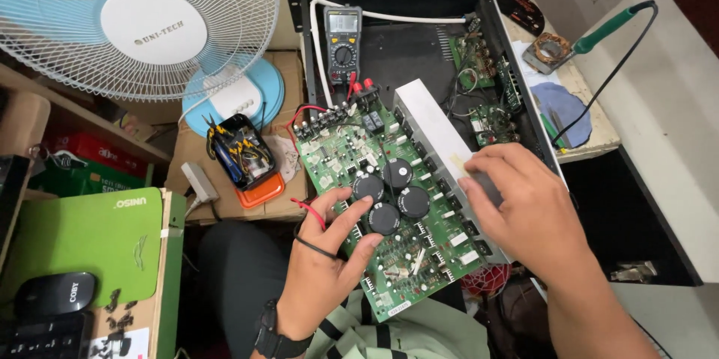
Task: Measuring electronic signals on a circuit board using a multimeter and checking results on a smartphone.
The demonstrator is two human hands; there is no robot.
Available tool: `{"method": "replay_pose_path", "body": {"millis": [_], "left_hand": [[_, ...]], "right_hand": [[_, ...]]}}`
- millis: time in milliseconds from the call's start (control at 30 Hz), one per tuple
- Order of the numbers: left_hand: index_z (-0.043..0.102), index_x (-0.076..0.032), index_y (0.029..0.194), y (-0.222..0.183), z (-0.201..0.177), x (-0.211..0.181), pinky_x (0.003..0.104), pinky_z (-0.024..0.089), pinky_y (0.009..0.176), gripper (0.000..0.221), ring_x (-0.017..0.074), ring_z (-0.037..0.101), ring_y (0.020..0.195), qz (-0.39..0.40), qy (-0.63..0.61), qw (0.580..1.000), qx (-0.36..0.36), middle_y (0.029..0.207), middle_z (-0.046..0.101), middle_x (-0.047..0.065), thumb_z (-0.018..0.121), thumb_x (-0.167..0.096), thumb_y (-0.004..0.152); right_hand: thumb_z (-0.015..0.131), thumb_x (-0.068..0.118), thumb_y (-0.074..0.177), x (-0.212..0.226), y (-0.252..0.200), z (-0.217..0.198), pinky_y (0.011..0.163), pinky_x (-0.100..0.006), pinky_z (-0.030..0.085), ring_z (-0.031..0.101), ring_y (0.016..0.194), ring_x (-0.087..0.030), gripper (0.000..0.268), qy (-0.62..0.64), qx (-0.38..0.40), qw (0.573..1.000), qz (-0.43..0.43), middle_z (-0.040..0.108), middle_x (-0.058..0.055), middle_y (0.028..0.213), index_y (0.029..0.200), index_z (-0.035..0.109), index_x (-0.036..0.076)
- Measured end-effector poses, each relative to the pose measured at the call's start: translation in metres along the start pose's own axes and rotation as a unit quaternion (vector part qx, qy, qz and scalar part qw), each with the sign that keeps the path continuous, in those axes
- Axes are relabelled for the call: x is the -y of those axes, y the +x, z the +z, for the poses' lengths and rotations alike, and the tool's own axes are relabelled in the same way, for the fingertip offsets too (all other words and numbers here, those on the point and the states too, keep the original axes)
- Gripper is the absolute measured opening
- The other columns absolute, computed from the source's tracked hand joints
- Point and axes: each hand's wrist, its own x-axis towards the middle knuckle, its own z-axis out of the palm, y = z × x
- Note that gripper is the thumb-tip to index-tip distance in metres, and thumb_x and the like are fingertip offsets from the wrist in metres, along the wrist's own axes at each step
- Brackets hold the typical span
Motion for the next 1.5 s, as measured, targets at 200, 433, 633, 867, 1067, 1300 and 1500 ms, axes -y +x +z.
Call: {"method": "replay_pose_path", "body": {"millis": [200, 433, 633, 867, 1067, 1300, 1500], "left_hand": [[0.077, -0.015, 0.149, 0.001, 0.001, 0.001, 0.052, 0.062, 0.107, 0.044, 0.0392, 0.067, 0.145, 0.015, -0.002, 1.0, -0.011, 0.157, 0.062, 0.02, 0.077, -0.035, 0.11], [0.077, -0.015, 0.147, 0.004, -0.004, 0.0, 0.052, 0.061, 0.113, 0.042, 0.0393, 0.067, 0.147, 0.023, -0.008, 1.0, -0.005, 0.155, 0.063, 0.018, 0.078, -0.034, 0.11], [0.08, -0.017, 0.145, 0.018, -0.02, -0.011, 0.046, 0.061, 0.082, 0.039, 0.0256, 0.075, 0.091, 0.015, 0.016, 1.0, 0.005, 0.145, 0.071, 0.011, 0.078, -0.036, 0.11], [0.083, -0.008, 0.134, 0.04, -0.021, -0.028, 0.047, 0.06, 0.086, 0.031, 0.0326, 0.073, 0.097, 0.05, 0.055, 0.996, -0.047, 0.112, 0.074, 0.014, 0.079, -0.028, 0.11], [0.082, -0.001, 0.123, 0.065, -0.015, -0.052, 0.045, 0.062, 0.088, 0.02, 0.0309, 0.072, 0.097, 0.069, -0.055, 0.996, -0.027, 0.102, 0.079, 0.014, 0.069, -0.015, 0.115], [0.081, -0.004, 0.117, 0.103, 0.002, -0.071, 0.043, 0.059, 0.095, 0.02, 0.0301, 0.079, 0.096, 0.115, -0.09, 0.989, 0.023, 0.108, 0.087, 0.009, 0.065, -0.017, 0.115], [0.08, -0.014, 0.115, 0.123, 0.024, -0.074, 0.039, 0.056, 0.081, 0.022, 0.0214, 0.073, 0.085, 0.038, -0.102, 0.99, 0.094, 0.093, 0.081, 0.001, 0.062, -0.025, 0.112]], "right_hand": [[0.075, 0.014, 0.108, -0.002, 0.002, -0.001, 0.088, -0.039, 0.063, 0.079, 0.106, -0.021, 0.016, 0.031, 0.014, 0.997, 0.064, 0.08, -0.005, 0.123, 0.117, 0.086, 0.008], [0.075, 0.008, 0.108, -0.002, 0.002, 0.0, 0.097, -0.038, 0.062, 0.079, 0.106, -0.021, 0.012, 0.043, 0.0, 0.997, 0.068, 0.08, -0.006, 0.121, 0.115, 0.085, 0.006], [0.072, 0.007, 0.112, -0.003, -0.002, 0.008, 0.095, -0.04, 0.063, 0.078, 0.107, -0.023, 0.013, 0.031, -0.02, 0.997, 0.072, 0.08, -0.008, 0.12, 0.114, 0.084, 0.003], [0.076, 0.002, 0.109, -0.004, -0.009, 0.013, 0.093, -0.043, 0.061, 0.076, 0.103, -0.028, 0.005, -0.009, -0.046, 0.998, 0.034, 0.079, -0.013, 0.117, 0.11, 0.08, 0.0], [0.076, 0.001, 0.116, -0.006, -0.01, 0.013, 0.086, -0.045, 0.061, 0.075, 0.101, -0.031, 0.006, -0.04, -0.036, 0.998, 0.009, 0.076, -0.018, 0.118, 0.114, 0.08, -0.003], [0.077, -0.001, 0.12, -0.006, -0.013, 0.013, 0.088, -0.049, 0.06, 0.074, 0.106, -0.037, 0.005, -0.051, -0.048, 0.998, -0.001, 0.074, -0.02, 0.121, 0.116, 0.076, -0.004], [0.074, -0.003, 0.121, -0.008, -0.014, 0.015, 0.089, -0.051, 0.06, 0.075, 0.112, -0.038, 0.004, -0.038, -0.051, 0.998, 0.016, 0.073, -0.022, 0.124, 0.118, 0.072, -0.005]]}}
